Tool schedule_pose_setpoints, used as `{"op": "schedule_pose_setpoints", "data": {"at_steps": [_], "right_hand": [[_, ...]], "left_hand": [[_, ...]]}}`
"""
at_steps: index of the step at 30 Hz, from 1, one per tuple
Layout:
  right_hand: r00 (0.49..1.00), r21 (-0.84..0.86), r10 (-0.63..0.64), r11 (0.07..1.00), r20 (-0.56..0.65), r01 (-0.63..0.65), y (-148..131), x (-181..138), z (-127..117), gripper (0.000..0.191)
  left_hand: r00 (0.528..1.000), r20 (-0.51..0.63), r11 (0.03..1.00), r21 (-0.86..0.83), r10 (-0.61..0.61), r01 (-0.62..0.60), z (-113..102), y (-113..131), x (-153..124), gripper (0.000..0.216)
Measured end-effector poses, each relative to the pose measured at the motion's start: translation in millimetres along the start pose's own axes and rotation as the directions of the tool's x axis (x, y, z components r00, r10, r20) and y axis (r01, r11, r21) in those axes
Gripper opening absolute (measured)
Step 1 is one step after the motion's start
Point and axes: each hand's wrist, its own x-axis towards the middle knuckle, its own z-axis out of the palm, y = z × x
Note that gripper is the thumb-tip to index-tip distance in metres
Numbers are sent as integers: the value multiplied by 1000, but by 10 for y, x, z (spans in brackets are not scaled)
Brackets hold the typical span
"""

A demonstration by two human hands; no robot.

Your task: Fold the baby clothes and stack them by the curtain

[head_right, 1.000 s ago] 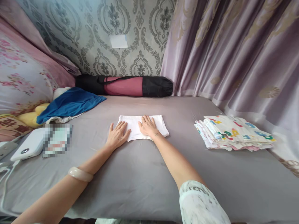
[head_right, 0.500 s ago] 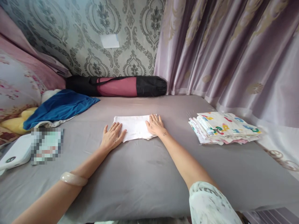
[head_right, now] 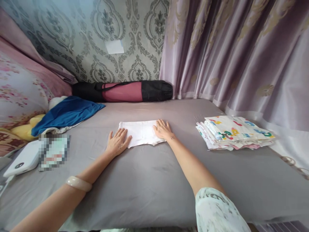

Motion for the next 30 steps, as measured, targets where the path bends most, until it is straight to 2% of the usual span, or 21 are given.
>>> {"op": "schedule_pose_setpoints", "data": {"at_steps": [3,6,8,11,14,18,21,25,28,30], "right_hand": [[1000,-26,-8,1000,-9,8,-48,7,-25,65],[996,-23,-86,996,-37,85,-134,29,-43,63],[992,4,-122,992,-12,122,-177,47,-45,62],[993,35,-113,993,38,111,-208,44,-40,63],[991,26,-134,991,-2,134,-248,-41,-32,62],[974,16,-218,976,-63,219,-381,-255,7,60],[970,35,-239,970,-44,240,-483,-374,64,59],[974,49,-223,973,-25,224,-534,-393,104,59],[973,58,-231,971,-5,231,-509,-388,57,60],[974,65,-225,972,5,224,-466,-419,9,63]], "left_hand": [[1000,9,1000,-11,5,-5,-17,11,3,48],[1000,1,1000,-16,3,-3,-13,11,0,49],[1000,-9,1000,-12,3,-3,-1,0,-6,49],[1000,-15,1000,-24,1,-1,4,-17,-11,50],[999,-44,999,-42,-6,4,-30,10,0,51],[988,-92,990,-68,121,-128,-64,147,32,53],[977,-16,974,-82,210,-211,-7,248,44,55],[967,146,977,-72,211,-202,60,286,62,59],[951,228,978,-69,208,-197,-16,274,89,63],[951,232,979,-64,204,-194,-95,256,91,67]]}}
